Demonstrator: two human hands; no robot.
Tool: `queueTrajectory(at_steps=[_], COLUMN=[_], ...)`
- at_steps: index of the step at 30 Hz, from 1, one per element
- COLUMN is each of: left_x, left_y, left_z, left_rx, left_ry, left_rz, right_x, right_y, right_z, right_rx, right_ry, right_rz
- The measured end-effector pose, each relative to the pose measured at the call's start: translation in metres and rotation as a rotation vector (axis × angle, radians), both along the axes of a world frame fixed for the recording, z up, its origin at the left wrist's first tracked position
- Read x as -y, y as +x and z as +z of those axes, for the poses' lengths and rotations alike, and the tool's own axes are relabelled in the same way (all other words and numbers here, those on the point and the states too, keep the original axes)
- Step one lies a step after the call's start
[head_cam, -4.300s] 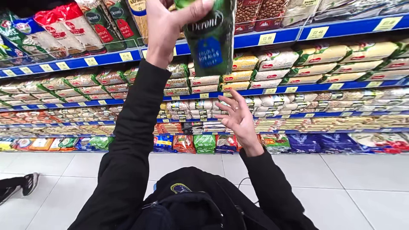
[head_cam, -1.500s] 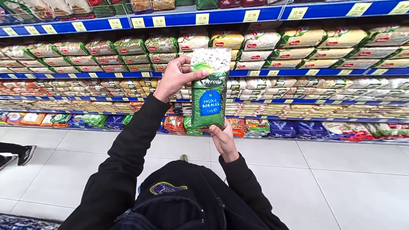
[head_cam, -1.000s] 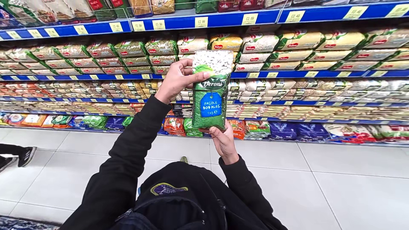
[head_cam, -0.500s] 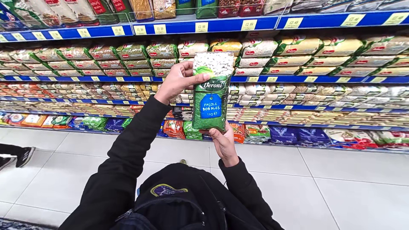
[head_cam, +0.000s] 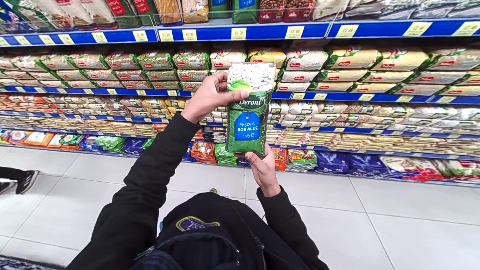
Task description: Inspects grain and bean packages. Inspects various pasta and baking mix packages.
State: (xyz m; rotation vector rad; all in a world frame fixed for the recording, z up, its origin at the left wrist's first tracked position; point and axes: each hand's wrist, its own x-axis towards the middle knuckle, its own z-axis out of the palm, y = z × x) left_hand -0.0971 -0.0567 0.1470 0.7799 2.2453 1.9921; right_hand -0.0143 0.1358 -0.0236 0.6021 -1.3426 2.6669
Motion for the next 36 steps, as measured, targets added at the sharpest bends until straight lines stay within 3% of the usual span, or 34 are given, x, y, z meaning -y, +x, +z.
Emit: queueTrajectory(at_steps=[3, 7, 11, 18, 24, 31, 36], left_x=[0.005, 0.010, 0.023, 0.055, 0.064, 0.076, 0.077], left_y=[-0.003, -0.020, -0.040, -0.112, -0.228, -0.314, -0.339], left_z=[0.004, 0.005, 0.021, 0.092, 0.151, 0.140, 0.135], left_rx=[-0.016, -0.068, -0.263, -0.801, -1.019, -1.009, -0.928], left_ry=[-0.103, -0.029, 0.082, 0.118, 0.253, 0.235, 0.119], left_rz=[0.006, -0.010, 0.018, 0.199, 0.340, 0.236, 0.368], right_x=[0.001, 0.001, 0.010, 0.032, 0.037, 0.046, 0.052], right_y=[-0.010, -0.036, -0.083, -0.172, -0.193, -0.209, -0.219], right_z=[0.004, 0.010, 0.033, 0.096, 0.071, 0.036, 0.018], right_rx=[-0.053, -0.142, -0.229, -0.384, -0.293, -0.128, -0.055], right_ry=[0.122, 0.227, 0.277, 0.446, 0.439, 0.558, 0.560], right_rz=[-0.087, -0.131, -0.148, -0.336, -0.382, -0.407, -0.386])
